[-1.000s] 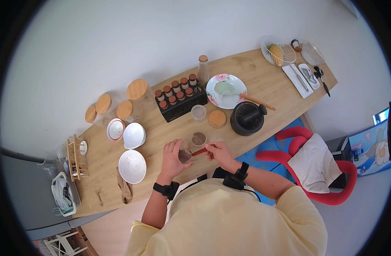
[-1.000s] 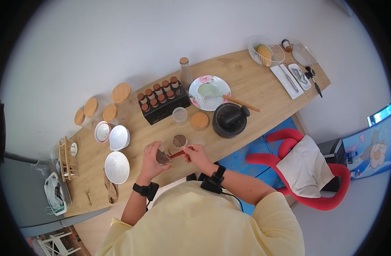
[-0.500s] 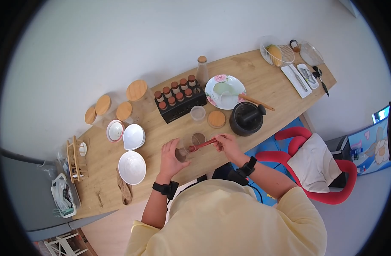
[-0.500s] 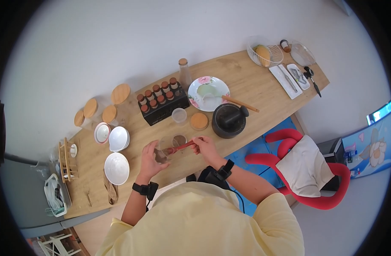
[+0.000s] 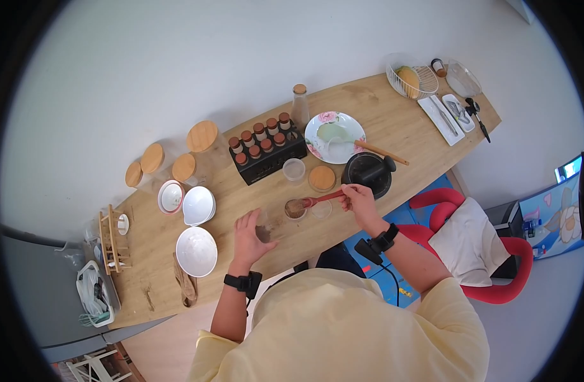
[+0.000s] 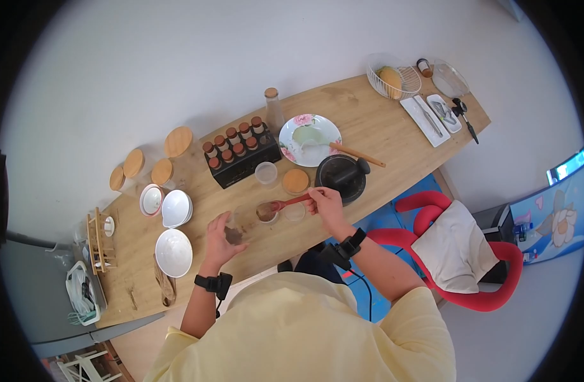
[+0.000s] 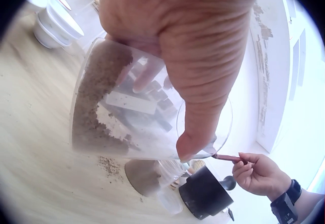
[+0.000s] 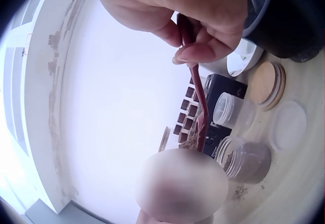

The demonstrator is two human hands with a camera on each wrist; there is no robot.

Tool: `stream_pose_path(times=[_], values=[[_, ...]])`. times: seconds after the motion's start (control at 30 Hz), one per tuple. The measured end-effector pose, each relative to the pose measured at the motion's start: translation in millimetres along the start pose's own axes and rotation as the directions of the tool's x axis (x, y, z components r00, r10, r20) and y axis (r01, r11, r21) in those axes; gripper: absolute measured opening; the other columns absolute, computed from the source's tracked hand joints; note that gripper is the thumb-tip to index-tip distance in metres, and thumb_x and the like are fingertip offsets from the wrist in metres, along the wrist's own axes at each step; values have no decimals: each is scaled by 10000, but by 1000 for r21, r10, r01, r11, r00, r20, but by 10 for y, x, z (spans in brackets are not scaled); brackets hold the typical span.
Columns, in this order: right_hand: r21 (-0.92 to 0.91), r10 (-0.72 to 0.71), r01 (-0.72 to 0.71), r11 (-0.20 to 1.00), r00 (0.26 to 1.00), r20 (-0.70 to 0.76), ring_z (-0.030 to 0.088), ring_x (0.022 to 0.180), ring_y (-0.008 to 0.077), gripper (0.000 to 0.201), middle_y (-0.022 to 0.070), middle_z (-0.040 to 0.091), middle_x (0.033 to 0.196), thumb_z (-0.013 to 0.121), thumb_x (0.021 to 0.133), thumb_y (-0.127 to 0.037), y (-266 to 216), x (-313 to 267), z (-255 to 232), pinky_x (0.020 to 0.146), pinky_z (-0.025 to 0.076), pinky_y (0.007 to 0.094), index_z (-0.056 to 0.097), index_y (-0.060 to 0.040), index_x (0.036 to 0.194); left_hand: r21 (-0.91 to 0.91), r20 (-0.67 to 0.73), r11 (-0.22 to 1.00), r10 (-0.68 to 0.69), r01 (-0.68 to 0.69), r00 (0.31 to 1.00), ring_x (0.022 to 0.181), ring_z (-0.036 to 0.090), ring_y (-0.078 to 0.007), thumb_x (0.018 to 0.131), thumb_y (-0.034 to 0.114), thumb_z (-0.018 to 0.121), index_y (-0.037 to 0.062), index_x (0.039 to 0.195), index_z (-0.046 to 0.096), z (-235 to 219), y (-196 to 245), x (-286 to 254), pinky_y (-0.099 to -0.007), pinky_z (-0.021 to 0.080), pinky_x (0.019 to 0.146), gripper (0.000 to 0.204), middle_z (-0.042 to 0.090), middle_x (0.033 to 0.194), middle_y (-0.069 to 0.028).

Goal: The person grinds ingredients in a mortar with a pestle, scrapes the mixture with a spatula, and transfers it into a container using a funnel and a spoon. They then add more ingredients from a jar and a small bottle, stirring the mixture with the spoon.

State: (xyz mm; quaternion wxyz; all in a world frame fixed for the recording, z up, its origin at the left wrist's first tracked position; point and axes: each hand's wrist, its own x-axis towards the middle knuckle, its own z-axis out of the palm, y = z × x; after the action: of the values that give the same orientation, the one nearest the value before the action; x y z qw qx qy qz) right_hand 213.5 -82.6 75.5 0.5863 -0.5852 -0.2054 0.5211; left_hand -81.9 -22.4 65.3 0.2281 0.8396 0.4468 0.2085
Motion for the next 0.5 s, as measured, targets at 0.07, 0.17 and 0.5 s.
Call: stream_pose_path(times=[0.07, 0.17, 0.5], values=[[-33, -33, 32, 999, 999, -19, 520, 522, 94, 207, 39, 585, 655, 555, 890, -181, -12, 30, -3, 486, 430, 224, 615, 15, 864, 7, 4, 1000, -10, 10, 1000, 1112, 461, -325, 464, 239, 843, 63, 1228, 443, -2, -15, -20, -433, 313, 994, 881, 510, 1179, -162], [-137, -83, 81, 987, 997, -8, 537, 543, 87, 205, 39, 596, 662, 572, 883, -177, -5, 43, 45, 495, 437, 221, 620, 21, 864, 4, 2, 1000, -24, 24, 1000, 1116, 459, -326, 465, 240, 844, 67, 1233, 437, -4, -29, -56, -441, 309, 996, 886, 508, 1178, -166], [-602, -528, 613, 511, 777, 344, 588, 626, 227, 156, 126, 609, 738, 603, 837, -137, -52, -195, 354, 573, 470, 304, 630, -9, 921, 15, -26, 1000, 8, -7, 1000, 1075, 458, -351, 451, 198, 847, 63, 1245, 435, -35, 2, -102, -433, 362, 951, 905, 506, 1173, -163]])
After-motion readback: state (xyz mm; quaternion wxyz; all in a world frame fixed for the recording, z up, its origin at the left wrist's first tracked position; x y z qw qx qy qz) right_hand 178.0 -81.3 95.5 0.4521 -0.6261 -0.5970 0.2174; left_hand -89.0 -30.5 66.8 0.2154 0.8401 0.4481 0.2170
